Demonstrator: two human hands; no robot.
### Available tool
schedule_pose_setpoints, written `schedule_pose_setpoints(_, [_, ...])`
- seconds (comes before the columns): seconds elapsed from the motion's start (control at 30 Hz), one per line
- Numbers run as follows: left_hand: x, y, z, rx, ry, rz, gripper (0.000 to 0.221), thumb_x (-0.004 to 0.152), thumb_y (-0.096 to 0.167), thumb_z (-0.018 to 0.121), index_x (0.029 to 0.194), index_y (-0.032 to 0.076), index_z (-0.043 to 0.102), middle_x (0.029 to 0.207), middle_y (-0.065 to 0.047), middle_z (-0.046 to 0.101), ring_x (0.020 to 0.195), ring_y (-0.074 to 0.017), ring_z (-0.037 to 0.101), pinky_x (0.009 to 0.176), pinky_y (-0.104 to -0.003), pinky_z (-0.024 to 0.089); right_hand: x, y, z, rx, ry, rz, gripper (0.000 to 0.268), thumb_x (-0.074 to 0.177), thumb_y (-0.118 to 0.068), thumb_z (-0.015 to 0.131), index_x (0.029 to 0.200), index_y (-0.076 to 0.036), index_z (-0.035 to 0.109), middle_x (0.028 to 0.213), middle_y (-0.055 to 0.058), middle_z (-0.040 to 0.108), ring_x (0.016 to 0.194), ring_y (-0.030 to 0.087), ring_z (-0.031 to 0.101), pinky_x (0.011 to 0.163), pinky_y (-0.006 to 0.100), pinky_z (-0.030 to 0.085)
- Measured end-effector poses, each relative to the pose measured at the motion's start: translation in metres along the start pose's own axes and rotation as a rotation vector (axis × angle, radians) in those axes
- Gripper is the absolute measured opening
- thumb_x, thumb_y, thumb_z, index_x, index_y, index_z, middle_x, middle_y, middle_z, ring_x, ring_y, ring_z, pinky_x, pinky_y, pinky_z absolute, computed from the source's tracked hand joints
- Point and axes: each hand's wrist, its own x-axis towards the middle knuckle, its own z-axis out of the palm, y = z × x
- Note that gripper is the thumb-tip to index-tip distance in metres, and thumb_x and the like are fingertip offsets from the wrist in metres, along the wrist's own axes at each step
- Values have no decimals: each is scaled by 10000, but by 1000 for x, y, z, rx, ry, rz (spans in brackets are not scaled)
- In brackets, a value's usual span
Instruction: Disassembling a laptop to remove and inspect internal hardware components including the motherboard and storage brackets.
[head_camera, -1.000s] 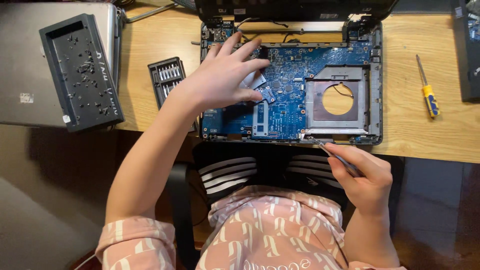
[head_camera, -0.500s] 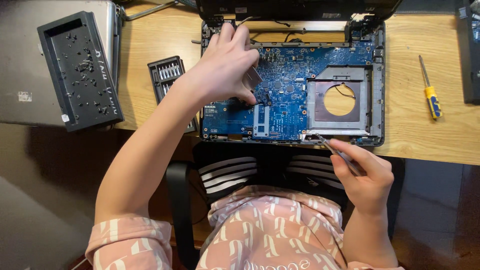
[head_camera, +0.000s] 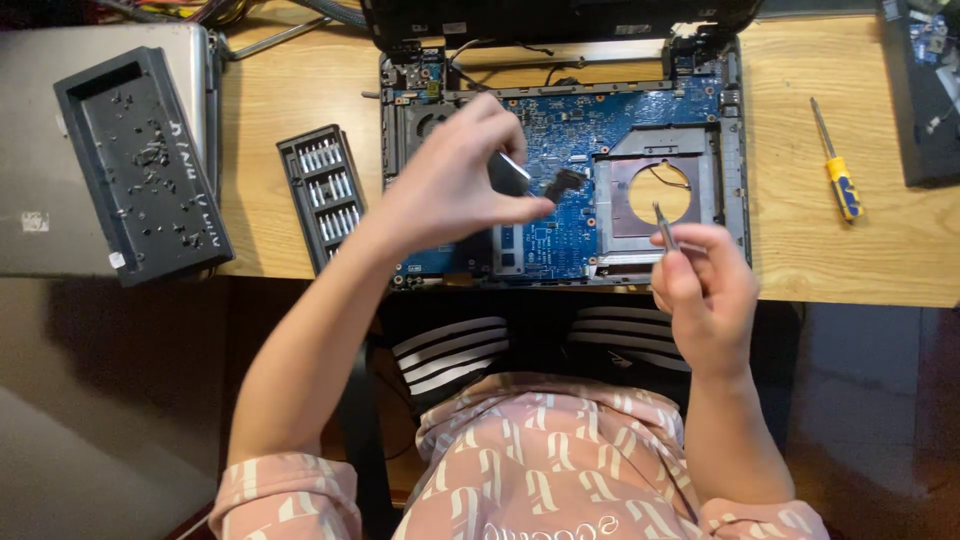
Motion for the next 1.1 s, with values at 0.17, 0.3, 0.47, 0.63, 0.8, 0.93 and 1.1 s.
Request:
schedule_pose_setpoints(0.17, [-5,35,21,-245,34,70,484,782,357,893,913,35,556,1017,-86,502,939,-228,563,817,-337,507,21,-10,10,233,-41,57,227,1082,-77,590,1283,7,526,759,-47,494,613,10,409,530,210,313])
schedule_pose_setpoints(0.3, [-5,47,29,-321,13,128,478,790,332,901,909,30,549,1005,-88,489,931,-217,548,809,-324,500,27,-23,15,194,-61,123,304,1021,-66,606,1307,37,598,658,-58,479,533,16,384,477,204,283])
schedule_pose_setpoints(0.47, [-2,48,33,-346,-10,100,481,790,342,905,901,36,551,986,-84,486,924,-220,541,820,-322,493,26,-5,6,361,-69,195,186,971,-20,658,1145,45,639,656,-49,498,507,24,392,445,213,270])
schedule_pose_setpoints(0.63, [-1,42,32,-361,-92,87,497,788,317,914,977,27,558,988,-78,513,942,-216,546,832,-324,476,30,-12,4,396,-19,293,96,957,17,678,918,3,591,670,-27,513,495,12,366,441,218,272])
schedule_pose_setpoints(0.8, [-4,37,29,-587,-115,-22,319,905,185,821,1090,48,600,1026,-28,604,961,-121,615,853,-272,528,31,-16,-5,365,-16,233,93,958,27,671,907,5,596,668,-13,520,502,24,392,444,221,293])
schedule_pose_setpoints(0.93, [-6,37,33,-890,-54,-147,373,869,151,851,1137,55,610,1003,-4,695,887,-60,646,763,-232,549,31,-21,-5,295,-15,199,51,946,26,677,938,14,628,669,-8,534,509,28,422,455,217,314])
schedule_pose_setpoints(1.1, [-14,32,45,-838,-29,-193,363,878,128,857,1183,29,688,1018,-35,739,888,-72,688,759,-239,580,29,-16,-7,221,-57,152,102,957,19,712,922,9,617,699,-19,540,551,30,447,485,219,345])
